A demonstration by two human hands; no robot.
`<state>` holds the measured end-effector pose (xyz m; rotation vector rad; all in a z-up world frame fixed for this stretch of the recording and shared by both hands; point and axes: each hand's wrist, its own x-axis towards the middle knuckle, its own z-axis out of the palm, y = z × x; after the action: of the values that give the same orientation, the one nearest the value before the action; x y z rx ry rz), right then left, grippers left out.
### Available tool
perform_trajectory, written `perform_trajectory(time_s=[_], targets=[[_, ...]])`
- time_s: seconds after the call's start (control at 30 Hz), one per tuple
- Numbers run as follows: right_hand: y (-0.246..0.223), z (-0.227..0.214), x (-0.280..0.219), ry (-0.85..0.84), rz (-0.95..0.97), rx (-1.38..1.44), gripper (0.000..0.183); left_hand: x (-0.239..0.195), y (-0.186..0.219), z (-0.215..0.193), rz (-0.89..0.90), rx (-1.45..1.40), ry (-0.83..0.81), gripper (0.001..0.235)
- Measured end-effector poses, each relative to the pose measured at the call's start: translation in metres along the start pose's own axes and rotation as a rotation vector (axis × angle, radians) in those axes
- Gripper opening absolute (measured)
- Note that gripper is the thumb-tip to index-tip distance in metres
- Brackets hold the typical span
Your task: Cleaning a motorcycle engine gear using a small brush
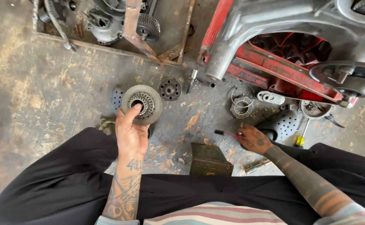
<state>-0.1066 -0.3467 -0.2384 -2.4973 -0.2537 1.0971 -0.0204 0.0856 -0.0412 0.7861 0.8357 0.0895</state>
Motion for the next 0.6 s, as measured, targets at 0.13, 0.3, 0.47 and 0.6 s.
perform_trajectory(time_s=[0.13,0.3,0.47,0.6], targets=[[0.012,0.014,0.021,0.05,-0.041,0.001,0.029,0.002,-0.015,-0.011,-0.004,0.083,-0.012,0.03],[0.042,0.052,0.078,0.151,-0.343,-0.384,0.026,0.011,-0.039,-0.013,0.003,0.352,0.065,0.044],[0.04,0.083,0.145,0.153,-0.285,-0.499,0.019,0.028,-0.062,-0.029,-0.037,0.352,0.034,0.049],[0.025,0.092,0.163,0.205,-0.257,-0.591,0.023,0.024,-0.064,-0.018,-0.127,0.262,-0.032,0.047]])
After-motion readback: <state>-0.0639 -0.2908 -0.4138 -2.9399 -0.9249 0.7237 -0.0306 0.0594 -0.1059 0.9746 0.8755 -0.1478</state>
